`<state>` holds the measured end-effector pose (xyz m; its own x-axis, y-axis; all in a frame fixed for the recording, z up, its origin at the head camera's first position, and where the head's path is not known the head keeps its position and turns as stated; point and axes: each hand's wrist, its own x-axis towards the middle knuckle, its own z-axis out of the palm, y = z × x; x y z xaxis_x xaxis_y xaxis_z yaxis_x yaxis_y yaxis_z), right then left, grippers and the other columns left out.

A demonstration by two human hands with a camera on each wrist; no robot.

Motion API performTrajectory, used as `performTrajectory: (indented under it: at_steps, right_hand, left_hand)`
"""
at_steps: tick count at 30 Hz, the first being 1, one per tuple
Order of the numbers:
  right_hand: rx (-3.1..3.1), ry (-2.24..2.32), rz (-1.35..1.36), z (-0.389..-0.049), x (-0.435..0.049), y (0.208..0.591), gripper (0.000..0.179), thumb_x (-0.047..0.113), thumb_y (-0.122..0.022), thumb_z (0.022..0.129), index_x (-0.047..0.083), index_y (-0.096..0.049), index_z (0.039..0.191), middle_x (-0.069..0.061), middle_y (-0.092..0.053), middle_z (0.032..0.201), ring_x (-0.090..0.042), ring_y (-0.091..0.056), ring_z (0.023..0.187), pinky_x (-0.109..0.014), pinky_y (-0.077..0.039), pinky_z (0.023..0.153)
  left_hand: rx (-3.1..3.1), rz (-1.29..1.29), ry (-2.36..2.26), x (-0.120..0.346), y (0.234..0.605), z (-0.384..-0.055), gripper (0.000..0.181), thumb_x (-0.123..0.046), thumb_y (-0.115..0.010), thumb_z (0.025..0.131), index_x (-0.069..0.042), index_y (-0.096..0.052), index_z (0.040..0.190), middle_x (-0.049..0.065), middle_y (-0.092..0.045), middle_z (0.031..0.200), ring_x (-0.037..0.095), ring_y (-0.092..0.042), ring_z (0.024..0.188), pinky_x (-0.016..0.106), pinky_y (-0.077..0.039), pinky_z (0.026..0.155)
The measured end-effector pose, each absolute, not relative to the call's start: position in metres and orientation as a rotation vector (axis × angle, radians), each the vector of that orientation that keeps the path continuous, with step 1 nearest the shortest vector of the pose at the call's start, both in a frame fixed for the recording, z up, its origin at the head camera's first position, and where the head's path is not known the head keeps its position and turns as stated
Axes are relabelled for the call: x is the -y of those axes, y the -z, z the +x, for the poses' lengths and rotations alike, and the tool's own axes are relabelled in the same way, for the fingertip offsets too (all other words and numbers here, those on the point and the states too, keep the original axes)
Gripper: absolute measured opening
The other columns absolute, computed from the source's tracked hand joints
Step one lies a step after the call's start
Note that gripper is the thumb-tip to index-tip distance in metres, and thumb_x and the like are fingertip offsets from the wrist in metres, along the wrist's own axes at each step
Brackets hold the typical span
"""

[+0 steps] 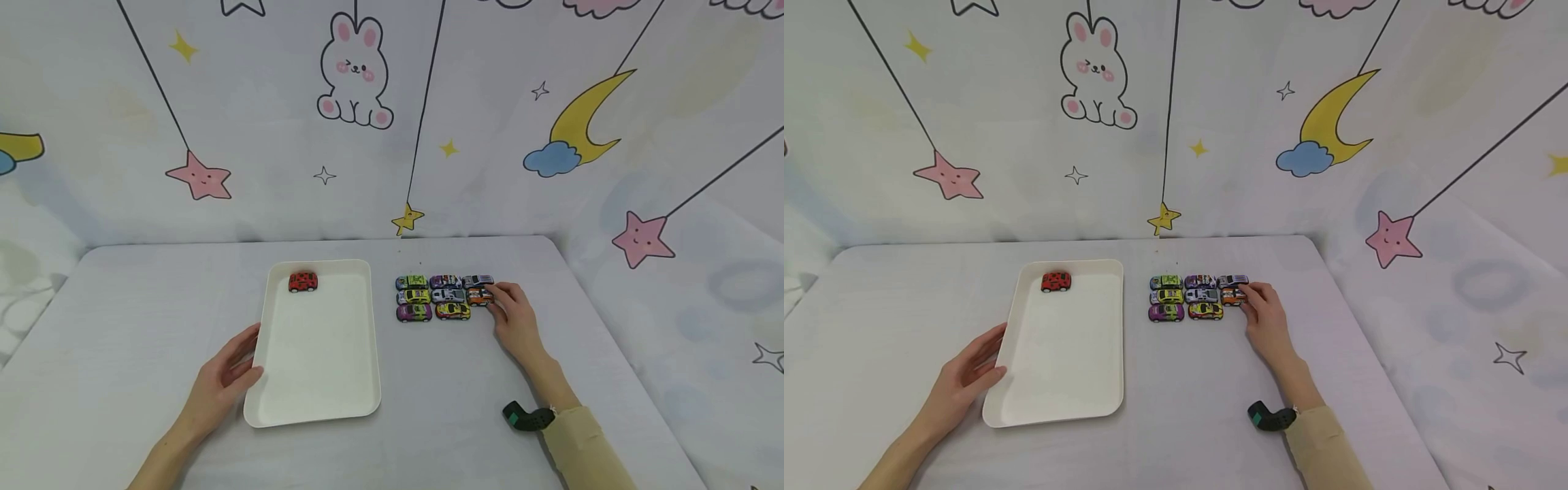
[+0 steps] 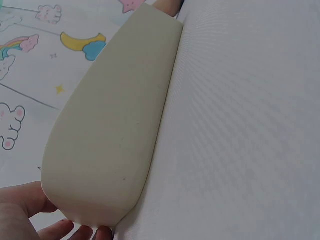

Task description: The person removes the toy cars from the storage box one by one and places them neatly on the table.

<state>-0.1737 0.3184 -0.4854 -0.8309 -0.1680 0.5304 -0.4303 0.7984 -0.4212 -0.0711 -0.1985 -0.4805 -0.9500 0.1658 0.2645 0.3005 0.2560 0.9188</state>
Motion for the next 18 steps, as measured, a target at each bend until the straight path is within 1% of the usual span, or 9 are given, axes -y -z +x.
performTrajectory:
  at_steps: [10,14,18]
  right_hand:
    - [2.487,-0.763,0.458,-0.1746,-0.3196,0.4863,0.039,-0.009,-0.070,0.087,-0.005,-0.063,0.126,-0.021,-0.057,0.121,-0.035,-0.056,0.111,-0.046,-0.048,0.091]
    - [2.444,-0.762,0.479,-0.1756,-0.3190,0.4869,0.038,-0.008,-0.071,0.086,-0.007,-0.063,0.124,-0.023,-0.058,0.119,-0.037,-0.056,0.112,-0.045,-0.046,0.091]
    - [2.370,-0.737,0.493,-0.1748,-0.3127,0.4822,0.038,-0.010,-0.070,0.086,-0.008,-0.063,0.123,-0.025,-0.057,0.121,-0.038,-0.053,0.113,-0.043,-0.044,0.093]
  left_hand:
    - [2.383,-0.461,1.808,0.1981,0.4813,-0.0715,0.062,0.006,-0.063,0.093,-0.003,-0.041,0.150,0.025,-0.046,0.148,-0.002,-0.050,0.131,0.009,-0.047,0.098]
    - [2.380,-0.460,1.809,0.1984,0.4817,-0.0714,0.062,0.006,-0.063,0.092,-0.003,-0.041,0.150,0.024,-0.047,0.148,-0.002,-0.050,0.131,0.009,-0.047,0.099]
    - [2.376,-0.456,1.804,0.1985,0.4818,-0.0712,0.062,0.006,-0.064,0.092,-0.003,-0.042,0.150,0.024,-0.048,0.148,-0.001,-0.051,0.130,0.010,-0.047,0.098]
